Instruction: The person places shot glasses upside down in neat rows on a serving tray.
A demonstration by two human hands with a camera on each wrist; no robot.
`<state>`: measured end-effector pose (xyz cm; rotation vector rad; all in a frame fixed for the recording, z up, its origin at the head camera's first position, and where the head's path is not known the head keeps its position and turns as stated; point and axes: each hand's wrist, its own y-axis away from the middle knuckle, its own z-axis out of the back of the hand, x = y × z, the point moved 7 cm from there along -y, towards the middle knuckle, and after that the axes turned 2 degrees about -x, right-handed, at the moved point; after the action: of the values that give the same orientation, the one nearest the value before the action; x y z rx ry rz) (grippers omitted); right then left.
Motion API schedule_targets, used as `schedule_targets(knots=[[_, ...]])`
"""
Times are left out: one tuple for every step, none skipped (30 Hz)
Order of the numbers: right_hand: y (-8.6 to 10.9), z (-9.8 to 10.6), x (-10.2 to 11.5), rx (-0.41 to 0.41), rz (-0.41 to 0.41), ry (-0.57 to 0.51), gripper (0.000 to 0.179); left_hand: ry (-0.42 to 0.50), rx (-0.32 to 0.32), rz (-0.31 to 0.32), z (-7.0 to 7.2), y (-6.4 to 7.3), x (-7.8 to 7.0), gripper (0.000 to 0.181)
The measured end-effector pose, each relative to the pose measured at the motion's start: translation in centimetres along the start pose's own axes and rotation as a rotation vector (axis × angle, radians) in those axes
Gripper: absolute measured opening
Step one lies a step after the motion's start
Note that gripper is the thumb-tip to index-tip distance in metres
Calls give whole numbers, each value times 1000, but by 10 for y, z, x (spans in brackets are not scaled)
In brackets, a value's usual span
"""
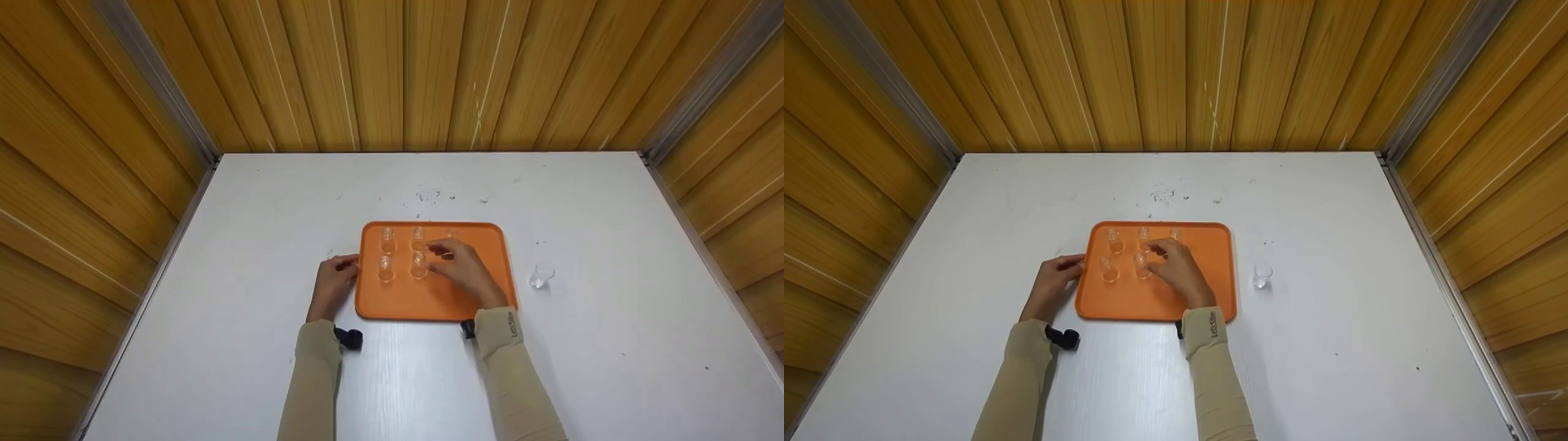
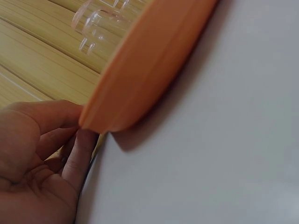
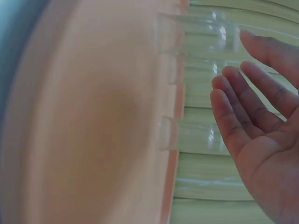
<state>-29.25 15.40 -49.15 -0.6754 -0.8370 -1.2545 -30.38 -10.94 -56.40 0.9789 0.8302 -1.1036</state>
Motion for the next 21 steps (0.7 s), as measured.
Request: schedule_targets(knots=[[2,4,1,-4,-7,6,44,-3,0,7,0,0,0,27],[3,8,1,-10,-18,12,45,-5,-1,12,0,0,1,27],[5,12,1,-15,-25,16,45,-7,-1,15,0,0,1,27],[6,16,1,-21,-23,21,46,-9,-2,20,0,0,1,26],[8,20,1,-29,-23,25,47,-8,0,22,0,0,1,27],[9,24,2,-40,-15,26,48,-8,0,24,0,-1,1,27],[11,28,1,-52,-13,28,48,-8,2,25,0,-1,2,27],[13,33,1,-66,0,26,48,-8,3,25,0,-1,2,27],[15,37,0,-83,14,31,48,-6,6,23,-1,-2,2,27],[17,42,-1,-100,19,35,48,-6,7,20,-1,-2,2,27],[20,48,-2,-117,22,44,49,-4,9,19,-1,-2,2,27],[22,53,-4,-133,25,51,49,-4,10,18,-1,-2,2,27],[25,58,-7,-152,20,60,49,-2,10,20,-1,-2,2,27],[28,64,-9,-174,24,68,49,-2,9,19,-1,-1,1,26],[31,70,-11,-196,19,81,50,0,7,19,0,-1,1,26],[34,76,-14,-218,15,84,50,2,6,21,0,-1,1,25],[36,81,-16,-243,16,86,50,5,6,24,-1,-1,1,25],[39,86,-18,-269,19,82,50,9,6,25,-1,-1,2,25],[43,92,-21,-296,25,81,50,11,8,26,-1,-1,2,25],[46,97,-23,-320,30,80,51,13,8,27,-1,-1,2,25],[49,101,-27,-342,29,76,51,15,10,28,-1,-1,3,25]])
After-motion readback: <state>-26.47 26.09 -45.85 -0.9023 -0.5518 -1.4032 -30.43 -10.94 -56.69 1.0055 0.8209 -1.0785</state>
